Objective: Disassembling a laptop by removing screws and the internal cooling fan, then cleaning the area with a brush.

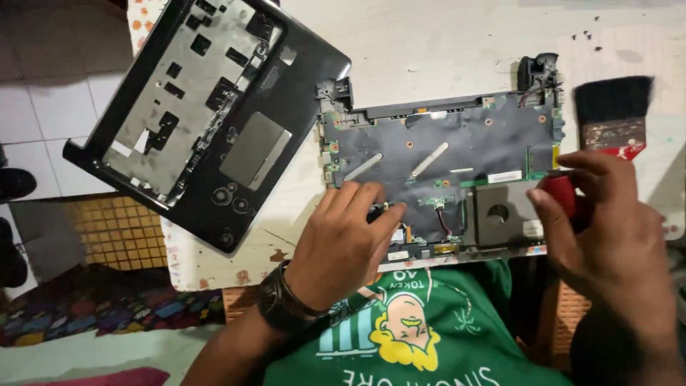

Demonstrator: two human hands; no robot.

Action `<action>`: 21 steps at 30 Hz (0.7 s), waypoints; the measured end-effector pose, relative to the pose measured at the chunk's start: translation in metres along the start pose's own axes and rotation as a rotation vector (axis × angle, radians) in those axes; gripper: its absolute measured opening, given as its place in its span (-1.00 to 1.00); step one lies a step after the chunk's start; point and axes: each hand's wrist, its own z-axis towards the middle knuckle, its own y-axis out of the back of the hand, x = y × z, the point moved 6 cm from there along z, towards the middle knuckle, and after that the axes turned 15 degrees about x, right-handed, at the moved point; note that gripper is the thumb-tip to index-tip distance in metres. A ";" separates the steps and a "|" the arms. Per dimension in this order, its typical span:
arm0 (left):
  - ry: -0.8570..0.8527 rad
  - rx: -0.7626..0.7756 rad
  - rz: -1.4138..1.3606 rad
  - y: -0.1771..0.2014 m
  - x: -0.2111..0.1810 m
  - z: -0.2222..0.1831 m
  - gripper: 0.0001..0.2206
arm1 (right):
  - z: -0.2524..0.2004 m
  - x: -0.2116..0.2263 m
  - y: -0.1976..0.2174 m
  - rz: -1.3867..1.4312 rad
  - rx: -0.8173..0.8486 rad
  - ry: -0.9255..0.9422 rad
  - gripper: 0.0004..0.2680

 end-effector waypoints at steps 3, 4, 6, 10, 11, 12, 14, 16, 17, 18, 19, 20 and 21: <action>0.015 0.012 0.040 -0.001 0.001 -0.002 -0.79 | -0.001 -0.005 -0.001 -0.051 -0.045 0.029 -0.70; 0.019 0.009 0.048 0.000 0.001 -0.003 -0.82 | -0.002 -0.003 -0.001 -0.061 -0.052 0.047 -0.75; 0.021 -0.003 0.038 0.002 0.000 -0.003 -0.84 | 0.001 0.007 -0.002 0.003 -0.046 0.108 -0.76; 0.074 -0.022 -0.068 0.004 0.004 -0.012 -0.70 | 0.009 0.029 -0.004 0.090 0.076 0.260 -0.76; 0.082 -0.022 -0.058 0.006 0.007 -0.017 -0.70 | 0.008 0.032 -0.006 0.097 0.074 0.271 -0.76; 0.103 -0.059 -0.101 0.009 0.012 -0.022 -0.73 | 0.008 0.032 -0.007 0.125 0.060 0.256 -0.74; 0.135 -0.092 -0.148 0.011 0.016 -0.033 -0.75 | 0.005 0.035 -0.012 0.156 0.060 0.244 -0.72; 0.113 -0.140 -0.169 0.015 0.016 -0.040 -0.79 | 0.005 0.030 -0.016 0.082 0.117 0.046 -0.62; 0.118 -0.141 -0.171 0.013 0.017 -0.040 -0.79 | 0.005 0.032 -0.019 0.081 0.121 0.049 -0.62; 0.110 -0.139 -0.167 0.011 0.016 -0.041 -0.76 | 0.006 0.032 -0.025 0.108 0.176 0.049 -0.64; 0.099 -0.138 -0.161 0.009 0.016 -0.040 -0.72 | 0.006 0.033 -0.031 0.135 0.228 0.047 -0.67; 0.100 -0.138 -0.161 0.008 0.017 -0.041 -0.72 | 0.006 0.036 -0.035 0.135 0.229 0.048 -0.67; 0.105 -0.136 -0.156 0.007 0.019 -0.041 -0.77 | 0.004 0.044 -0.038 0.114 0.217 0.140 -0.79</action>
